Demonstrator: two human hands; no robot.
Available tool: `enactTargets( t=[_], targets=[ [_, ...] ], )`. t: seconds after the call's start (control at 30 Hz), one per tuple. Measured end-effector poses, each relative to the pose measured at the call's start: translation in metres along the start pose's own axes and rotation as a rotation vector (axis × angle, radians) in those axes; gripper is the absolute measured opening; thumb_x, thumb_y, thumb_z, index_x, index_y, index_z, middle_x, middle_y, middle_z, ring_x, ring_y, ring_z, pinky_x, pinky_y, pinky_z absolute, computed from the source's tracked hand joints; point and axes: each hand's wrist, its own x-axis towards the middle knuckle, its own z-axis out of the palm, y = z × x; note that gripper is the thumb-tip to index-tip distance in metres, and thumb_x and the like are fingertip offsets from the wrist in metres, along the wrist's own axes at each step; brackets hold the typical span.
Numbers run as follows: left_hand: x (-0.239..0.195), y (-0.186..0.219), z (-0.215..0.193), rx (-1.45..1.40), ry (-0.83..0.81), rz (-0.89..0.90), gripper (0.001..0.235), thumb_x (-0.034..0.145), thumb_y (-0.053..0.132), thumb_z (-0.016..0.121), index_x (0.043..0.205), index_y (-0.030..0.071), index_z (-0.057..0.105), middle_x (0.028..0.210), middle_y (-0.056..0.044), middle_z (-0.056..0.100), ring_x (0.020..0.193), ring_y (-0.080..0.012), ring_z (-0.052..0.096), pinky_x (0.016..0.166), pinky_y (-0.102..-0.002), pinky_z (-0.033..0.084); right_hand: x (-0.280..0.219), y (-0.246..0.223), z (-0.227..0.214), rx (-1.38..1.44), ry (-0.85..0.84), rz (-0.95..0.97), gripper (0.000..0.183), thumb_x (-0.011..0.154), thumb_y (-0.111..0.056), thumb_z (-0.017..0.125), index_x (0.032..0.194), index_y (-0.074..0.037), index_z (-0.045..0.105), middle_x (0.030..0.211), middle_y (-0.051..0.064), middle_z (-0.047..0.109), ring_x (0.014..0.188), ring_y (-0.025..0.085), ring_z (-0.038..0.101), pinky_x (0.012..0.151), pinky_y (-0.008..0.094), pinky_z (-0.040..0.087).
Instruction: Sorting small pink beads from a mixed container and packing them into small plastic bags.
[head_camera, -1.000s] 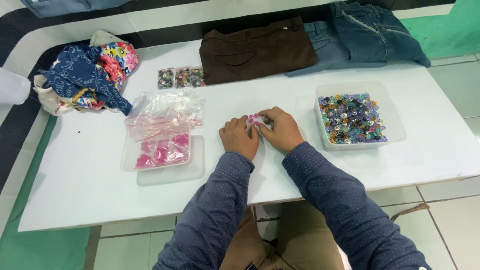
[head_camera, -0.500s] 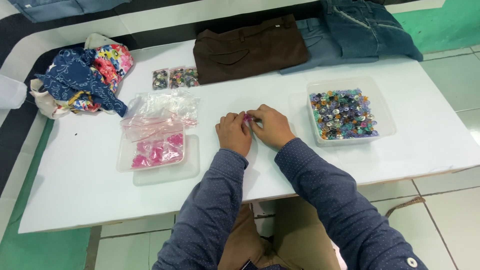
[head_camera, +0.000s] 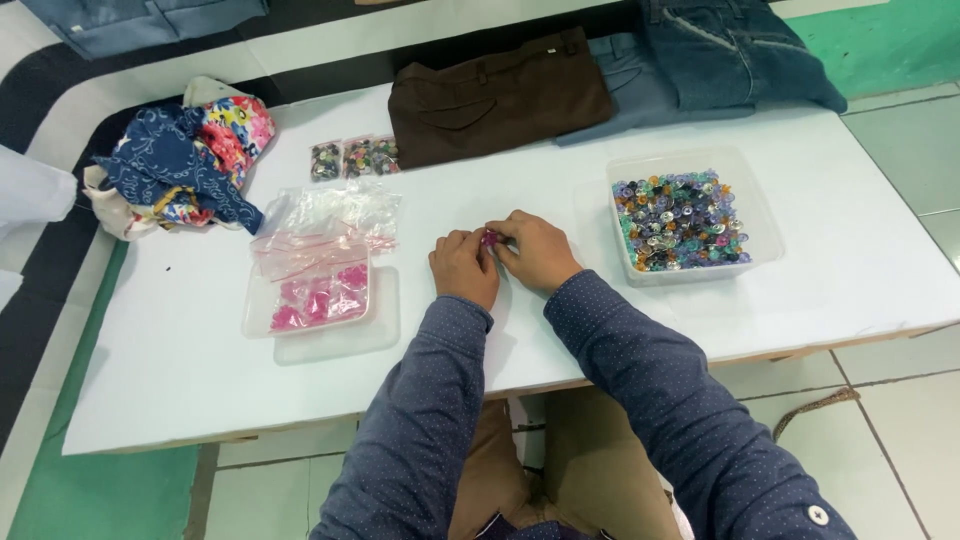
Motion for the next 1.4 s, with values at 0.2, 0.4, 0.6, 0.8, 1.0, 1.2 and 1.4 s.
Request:
enactTargets(
  t=[0.2,0.4,0.6,0.8,1.0,1.2,1.4],
  targets=[
    [-0.002,-0.002,-0.002,-0.009,0.053,-0.003,0.037,0.086,0.013,0.061,0.123,0.011,0.066,0.097,-0.004,0.06,0.101,-0.0245,0.057,0.091,-0.04,0.042,0.0,0.015,0.013,0.066,0.047,-0.005,0.048,0.09,-0.017,0.067,0.137,-0.013,0.063,0.106,0.007,0.071,0.106,0.026,0.067,0.092,0.043,0.054],
    [-0.017,-0.006,-0.003,-0.054,0.133,0.012,0.053,0.082,0.006,0.056,0.136,0.009,0.051,0.096,-0.003,0.057,0.099,-0.0254,0.056,0.091,-0.038,0.043,-0.007,0.033,0.02,0.132,0.108,-0.023,0.055,0.089,-0.018,0.072,0.14,-0.005,0.058,0.104,0.009,0.066,0.093,0.021,0.066,0.085,0.036,0.057],
    [-0.042,0.007,-0.023,-0.043,0.1,0.031,0.055,0.082,0.004,0.055,0.136,0.009,0.047,0.098,-0.004,0.057,0.098,-0.0266,0.056,0.091,-0.039,0.043,-0.033,0.037,0.026,0.196,0.116,-0.055,0.057,0.087,-0.019,0.074,0.139,-0.004,0.058,0.102,0.011,0.065,0.089,0.022,0.067,0.081,0.036,0.059],
    [-0.078,0.019,-0.022,0.053,0.096,0.292,0.047,0.074,0.014,0.061,0.121,0.012,0.06,0.103,-0.006,0.056,0.094,-0.0297,0.057,0.082,-0.043,0.044,-0.08,0.039,0.029,0.356,0.17,-0.123,0.056,0.08,-0.012,0.077,0.133,-0.002,0.062,0.097,0.016,0.064,0.083,0.029,0.067,0.073,0.04,0.059],
    [-0.096,0.049,-0.017,-0.112,0.056,0.487,0.029,0.075,0.013,0.06,0.104,0.013,0.067,0.108,-0.005,0.058,0.095,-0.0308,0.058,0.079,-0.041,0.043,-0.141,0.02,-0.006,0.471,0.139,-0.065,0.046,0.085,-0.002,0.062,0.131,-0.001,0.065,0.098,0.018,0.067,0.086,0.028,0.069,0.074,0.039,0.058],
    [-0.067,0.105,-0.028,-0.443,0.003,0.663,0.016,0.079,0.004,0.059,0.089,0.011,0.068,0.115,-0.007,0.059,0.102,-0.0312,0.059,0.086,-0.04,0.044,-0.172,0.028,-0.06,0.477,0.12,-0.044,0.052,0.085,-0.008,0.068,0.136,0.002,0.06,0.098,0.022,0.073,0.079,0.03,0.071,0.067,0.04,0.057],
    [0.003,0.162,0.001,-0.568,0.013,0.769,0.021,0.084,0.005,0.06,0.1,0.015,0.069,0.102,-0.003,0.063,0.1,-0.0261,0.06,0.086,-0.039,0.044,-0.169,0.076,-0.152,0.118,0.42,0.057,0.033,0.083,-0.002,0.072,0.115,-0.006,0.074,0.083,0.012,0.075,0.063,0.022,0.067,0.052,0.031,0.048]
  ],
)
